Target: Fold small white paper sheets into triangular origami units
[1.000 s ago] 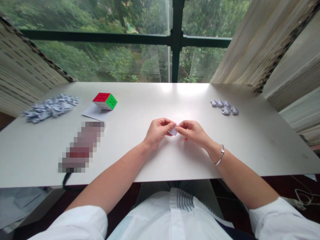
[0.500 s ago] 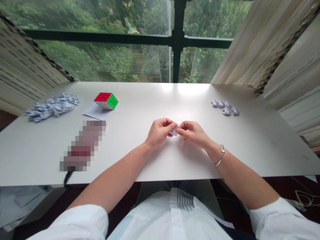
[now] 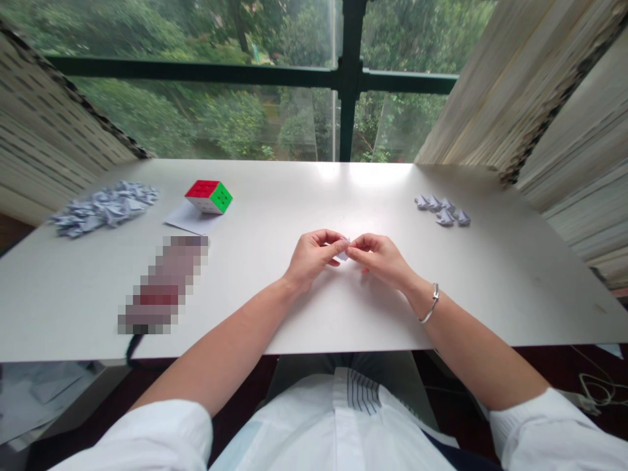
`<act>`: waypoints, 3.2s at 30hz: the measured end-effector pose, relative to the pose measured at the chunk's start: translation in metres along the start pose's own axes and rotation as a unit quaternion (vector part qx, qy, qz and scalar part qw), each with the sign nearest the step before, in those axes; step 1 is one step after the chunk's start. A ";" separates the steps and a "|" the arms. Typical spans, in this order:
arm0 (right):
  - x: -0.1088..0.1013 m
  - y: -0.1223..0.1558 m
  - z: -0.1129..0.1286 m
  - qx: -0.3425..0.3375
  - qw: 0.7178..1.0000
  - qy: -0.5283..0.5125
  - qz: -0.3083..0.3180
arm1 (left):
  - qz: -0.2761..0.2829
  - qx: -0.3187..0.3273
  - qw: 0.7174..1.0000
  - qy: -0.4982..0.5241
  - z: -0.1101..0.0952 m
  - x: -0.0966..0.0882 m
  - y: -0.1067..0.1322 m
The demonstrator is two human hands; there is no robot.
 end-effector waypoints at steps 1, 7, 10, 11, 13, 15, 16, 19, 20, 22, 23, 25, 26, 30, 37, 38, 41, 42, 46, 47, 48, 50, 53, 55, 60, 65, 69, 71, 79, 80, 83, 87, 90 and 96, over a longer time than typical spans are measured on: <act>0.000 0.000 0.000 -0.011 1.000 0.013 -0.004 | -0.001 -0.001 1.000 -0.001 0.000 0.000 0.000; -0.001 -0.001 -0.001 -0.082 0.990 0.107 -0.047 | -0.006 -0.002 1.000 -0.001 0.000 -0.001 -0.001; 0.000 -0.002 -0.001 -0.106 0.983 0.141 -0.052 | -0.014 -0.003 1.000 0.003 0.001 -0.001 -0.001; 0.000 -0.002 0.000 -0.113 0.982 0.144 -0.048 | -0.017 -0.004 1.000 0.005 0.001 0.000 -0.001; 0.000 -0.001 0.001 -0.126 0.980 0.145 -0.042 | -0.016 -0.009 1.000 0.010 0.002 0.000 -0.002; 0.000 0.000 0.003 -0.134 0.980 0.145 -0.040 | -0.010 -0.013 1.000 0.019 0.002 0.001 -0.001; 0.001 0.001 0.003 -0.135 0.979 0.146 -0.040 | -0.007 -0.016 1.000 0.025 0.001 0.001 -0.001; 0.001 0.002 0.004 -0.133 0.980 0.143 -0.042 | -0.001 -0.022 0.999 0.041 0.001 0.002 -0.001; 0.002 0.002 0.004 -0.130 0.981 0.138 -0.045 | -0.001 -0.024 0.999 0.045 0.001 0.002 -0.001; 0.002 0.001 0.003 -0.119 0.984 0.124 -0.047 | -0.002 -0.026 0.998 0.053 0.001 0.002 -0.001; 0.002 0.001 0.002 -0.108 0.986 0.115 -0.045 | 0.000 -0.027 0.998 0.058 0.001 0.002 -0.001; 0.001 -0.001 0.000 -0.081 0.992 0.094 -0.034 | 0.005 -0.032 0.997 0.064 0.002 0.002 -0.002; 0.001 -0.001 -0.001 -0.068 0.994 0.081 -0.027 | 0.008 -0.035 0.997 0.066 0.003 0.002 -0.002; -0.004 -0.002 0.000 -0.022 1.000 0.005 -0.015 | 0.003 -0.032 0.997 0.076 0.002 0.001 -0.004; -0.012 0.000 0.007 0.014 0.996 -0.079 -0.035 | 0.023 -0.022 0.996 0.087 -0.004 0.000 -0.002; -0.012 0.000 0.007 0.013 0.996 -0.081 -0.036 | 0.024 -0.017 0.996 0.089 -0.004 0.001 -0.001; -0.013 0.000 0.007 0.009 0.995 -0.088 -0.041 | 0.016 0.009 0.996 0.088 -0.006 0.001 -0.001; -0.013 -0.001 0.007 0.005 0.995 -0.090 -0.041 | 0.011 0.020 0.996 0.085 -0.006 0.001 0.000; -0.014 -0.001 0.005 -0.022 0.995 -0.095 -0.038 | -0.012 0.054 0.996 0.066 -0.004 0.002 0.000; -0.014 -0.001 0.005 -0.029 0.994 -0.092 -0.041 | -0.016 0.057 0.996 0.062 -0.004 0.003 0.000; -0.015 -0.001 0.004 -0.037 0.994 -0.089 -0.046 | -0.019 0.059 0.996 0.058 -0.003 0.003 0.000; -0.015 -0.002 0.004 -0.048 0.994 -0.083 -0.054 | -0.024 0.064 0.996 0.056 -0.002 0.004 0.000; -0.014 -0.002 0.003 -0.055 0.993 -0.082 -0.058 | -0.033 0.068 0.995 0.059 -0.001 0.004 0.000; -0.013 -0.002 0.003 -0.056 0.993 -0.086 -0.058 | -0.038 0.069 0.995 0.061 -0.001 0.005 0.000; -0.011 -0.002 0.003 -0.058 0.993 -0.087 -0.059 | -0.044 0.079 0.993 0.076 0.000 0.007 -0.001; -0.016 -0.002 0.004 -0.034 0.994 -0.072 -0.076 | -0.044 0.086 0.992 0.078 -0.001 0.008 0.001; -0.019 -0.002 0.008 -0.051 0.990 -0.102 -0.082 | -0.026 0.083 0.994 0.062 -0.003 0.009 0.002; -0.019 -0.001 0.010 -0.051 0.989 -0.120 -0.073 | -0.016 0.082 0.995 0.059 -0.004 0.010 0.003; -0.016 -0.002 0.010 -0.054 0.981 -0.152 -0.108 | 0.024 0.097 0.994 0.032 0.000 0.012 0.005; -0.015 -0.002 0.009 -0.060 0.980 -0.152 -0.109 | 0.026 0.099 0.994 0.030 0.000 0.012 0.006; -0.014 -0.002 0.008 -0.073 0.979 -0.153 -0.112 | 0.029 0.099 0.994 0.037 -0.001 0.013 0.008; -0.013 -0.001 0.006 -0.086 0.979 -0.147 -0.110 | 0.031 0.093 0.994 0.058 -0.002 0.013 0.009; -0.012 0.000 0.006 -0.097 0.981 -0.127 -0.106 | 0.016 0.087 0.995 0.055 -0.001 0.011 0.007; -0.012 0.001 0.008 -0.125 0.985 -0.080 -0.092 | 0.003 0.094 0.995 0.016 0.002 0.008 0.005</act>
Point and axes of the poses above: each hand's wrist, its own y-axis away from the middle knuckle, its own x-axis out of the palm, z = x × y, the point moved 2 cm from there along -y, towards the middle knuckle, and after that the axes turned 1 degree about -x, right-handed, at the moved point
